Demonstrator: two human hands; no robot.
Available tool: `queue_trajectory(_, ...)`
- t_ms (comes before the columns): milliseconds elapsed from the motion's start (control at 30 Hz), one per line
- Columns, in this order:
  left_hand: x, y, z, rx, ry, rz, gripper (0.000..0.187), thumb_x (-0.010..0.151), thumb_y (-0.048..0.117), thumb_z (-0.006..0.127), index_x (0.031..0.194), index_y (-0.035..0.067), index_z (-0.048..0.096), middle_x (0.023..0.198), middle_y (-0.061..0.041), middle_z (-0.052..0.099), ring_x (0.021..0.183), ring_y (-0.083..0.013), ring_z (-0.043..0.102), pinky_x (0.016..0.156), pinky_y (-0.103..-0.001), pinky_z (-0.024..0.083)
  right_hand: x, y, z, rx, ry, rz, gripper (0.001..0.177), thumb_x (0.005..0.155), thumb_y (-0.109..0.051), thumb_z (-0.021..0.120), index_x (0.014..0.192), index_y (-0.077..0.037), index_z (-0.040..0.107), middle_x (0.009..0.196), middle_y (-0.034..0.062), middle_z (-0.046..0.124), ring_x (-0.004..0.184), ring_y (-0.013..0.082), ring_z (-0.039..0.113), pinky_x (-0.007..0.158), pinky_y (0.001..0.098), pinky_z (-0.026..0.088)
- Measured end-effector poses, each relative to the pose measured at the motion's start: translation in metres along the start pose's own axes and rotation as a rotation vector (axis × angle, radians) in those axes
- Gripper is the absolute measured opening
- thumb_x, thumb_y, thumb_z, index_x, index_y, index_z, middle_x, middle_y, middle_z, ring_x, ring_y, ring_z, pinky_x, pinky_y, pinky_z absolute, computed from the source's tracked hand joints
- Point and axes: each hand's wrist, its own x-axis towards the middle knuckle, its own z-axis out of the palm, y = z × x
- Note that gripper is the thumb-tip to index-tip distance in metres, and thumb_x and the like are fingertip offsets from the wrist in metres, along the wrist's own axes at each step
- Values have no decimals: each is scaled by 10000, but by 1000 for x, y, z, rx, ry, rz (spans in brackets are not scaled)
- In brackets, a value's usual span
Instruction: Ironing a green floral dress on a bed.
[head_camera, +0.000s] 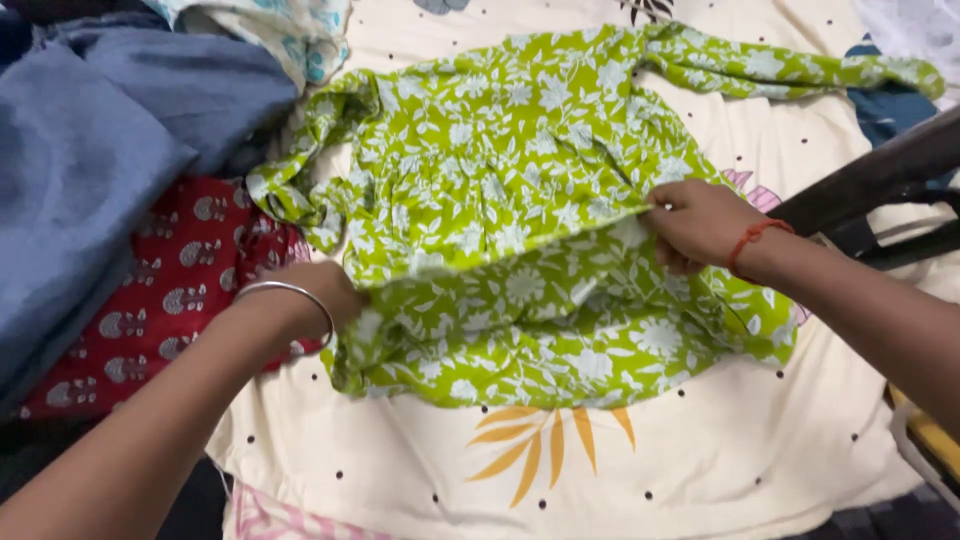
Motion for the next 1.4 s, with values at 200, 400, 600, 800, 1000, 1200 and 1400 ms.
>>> queue_trajectory(200, 1, 7, 6, 15, -293, 79, 588, 909, 556, 649, 914, -7, 819, 868, -148, 810, 756, -286, 758, 759, -411, 576, 6, 16, -13, -140, -275, 46, 359, 937, -352, 689, 907, 6, 712, 747, 131, 744, 591, 204, 705, 559, 398, 607)
queue_trajectory(400, -4, 6, -11, -371, -339, -1, 517, 973, 482, 593, 826, 4, 725, 704, -136, 753, 508, -221, 687, 500, -367, 556, -11, 5, -24, -307, -267, 124, 383, 838, -347, 857, 904, 6, 724, 733, 138, 768, 629, 237, 739, 630, 395, 620)
queue_trajectory(600, 28, -12, 0, -430, -108, -7, 562, 941, 484, 667, 829, -61, 745, 627, -121, 674, 429, -199, 577, 435, -364, 466, -1, 6, -30, -264, 50, -75, 229, 864, -218, 737, 951, -7, 709, 719, 121, 751, 601, 207, 747, 613, 363, 586)
queue_trajectory(800, -4, -4, 7, -579, -824, -118, 449, 940, 417, 577, 836, 32, 783, 514, -7, 477, 328, -90, 334, 332, -274, 258, 23, 11, -25, -314, -157, -55, 200, 944, -209, 705, 1095, -79, 695, 633, 158, 683, 487, 247, 633, 475, 409, 507)
queue_trajectory(1000, 10, 3, 5, -396, -1197, -50, 327, 966, 309, 556, 1044, 121, 812, 644, -79, 720, 337, -80, 351, 341, -229, 284, 26, -14, -26, -428, -773, 362, 181, 950, -180, 719, 1107, -90, 735, 595, 112, 651, 479, 202, 633, 490, 346, 529)
queue_trajectory(1200, 108, 12, 3, -1464, 71, 65, 449, 998, 324, 453, 1242, -1, 643, 1106, -212, 747, 908, -320, 709, 811, -414, 576, 90, -54, -49, -284, -7, -289, 263, 905, -312, 711, 1087, -125, 669, 1126, 105, 684, 1010, 225, 700, 855, 373, 569)
queue_trajectory(1400, 52, 80, 54, -127, 454, 513, 719, 942, 534, 640, 1554, 214, 442, 1705, -176, 253, 1534, -353, 331, 1316, -522, 210, 68, -55, 43, -70, 187, -372, 949, 852, -338, 779, 1579, -91, 220, 1539, 187, 464, 1306, 370, 553, 1113, 437, 424)
